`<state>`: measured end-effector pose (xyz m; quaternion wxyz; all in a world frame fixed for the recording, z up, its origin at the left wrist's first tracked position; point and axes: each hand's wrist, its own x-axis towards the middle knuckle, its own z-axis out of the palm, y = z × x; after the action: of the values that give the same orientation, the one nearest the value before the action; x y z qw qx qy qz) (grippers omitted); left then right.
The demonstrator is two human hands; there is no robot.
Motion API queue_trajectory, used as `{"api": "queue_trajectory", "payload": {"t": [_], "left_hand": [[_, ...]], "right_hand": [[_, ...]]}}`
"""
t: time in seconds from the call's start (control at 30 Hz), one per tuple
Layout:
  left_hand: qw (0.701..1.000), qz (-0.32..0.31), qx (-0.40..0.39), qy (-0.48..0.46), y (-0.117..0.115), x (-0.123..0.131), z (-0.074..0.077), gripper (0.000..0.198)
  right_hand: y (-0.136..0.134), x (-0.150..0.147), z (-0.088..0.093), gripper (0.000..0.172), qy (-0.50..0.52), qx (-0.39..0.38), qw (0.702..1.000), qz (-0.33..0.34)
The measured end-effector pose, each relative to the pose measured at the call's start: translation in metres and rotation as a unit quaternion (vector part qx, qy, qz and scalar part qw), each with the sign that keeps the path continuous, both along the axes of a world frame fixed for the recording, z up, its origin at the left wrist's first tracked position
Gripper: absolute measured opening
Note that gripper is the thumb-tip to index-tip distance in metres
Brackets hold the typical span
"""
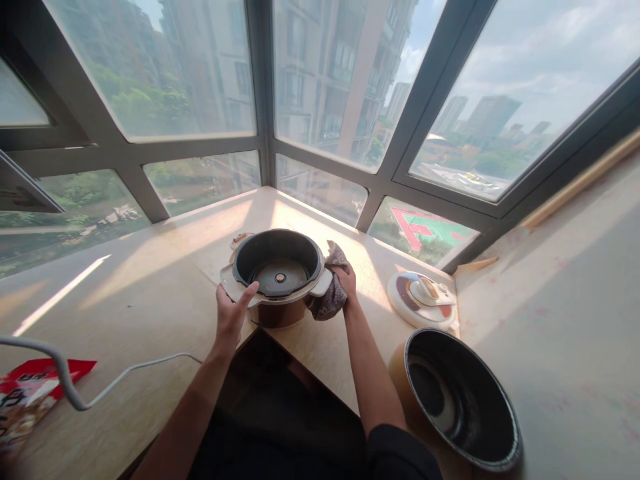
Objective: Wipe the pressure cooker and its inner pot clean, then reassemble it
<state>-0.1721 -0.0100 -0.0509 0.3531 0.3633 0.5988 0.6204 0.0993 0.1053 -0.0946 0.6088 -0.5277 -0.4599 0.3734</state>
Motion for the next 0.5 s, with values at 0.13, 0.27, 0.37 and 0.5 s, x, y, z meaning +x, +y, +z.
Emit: {"api": "queue_trajectory", "payload": {"t": [0.13, 0.27, 0.37, 0.5], "left_hand": [[0.997, 0.064, -0.018, 0.037, 0.015, 0.01, -0.003, 0.093], [0.996, 0.081, 0.039, 0.006, 0.027, 0.005, -0.011, 0.092], [0.994, 0.091, 0.05, -0.019, 0.038, -0.003, -0.013, 0.088], [0.996, 0.085, 0.033, 0.008, 0.061, -0.027, -0.009, 0.066]], "right_hand": [[0.01, 0.002, 0.014, 0.045, 0.032, -0.041, 0.997, 0.058], [-0.002, -0.005, 0.025, 0.052, 0.044, -0.041, 0.993, 0.099], [-0.023, -0.018, 0.029, 0.053, 0.075, -0.047, 0.993, 0.074], [-0.054, -0.043, 0.032, 0.052, 0.1, -0.073, 0.992, 0.005]]}}
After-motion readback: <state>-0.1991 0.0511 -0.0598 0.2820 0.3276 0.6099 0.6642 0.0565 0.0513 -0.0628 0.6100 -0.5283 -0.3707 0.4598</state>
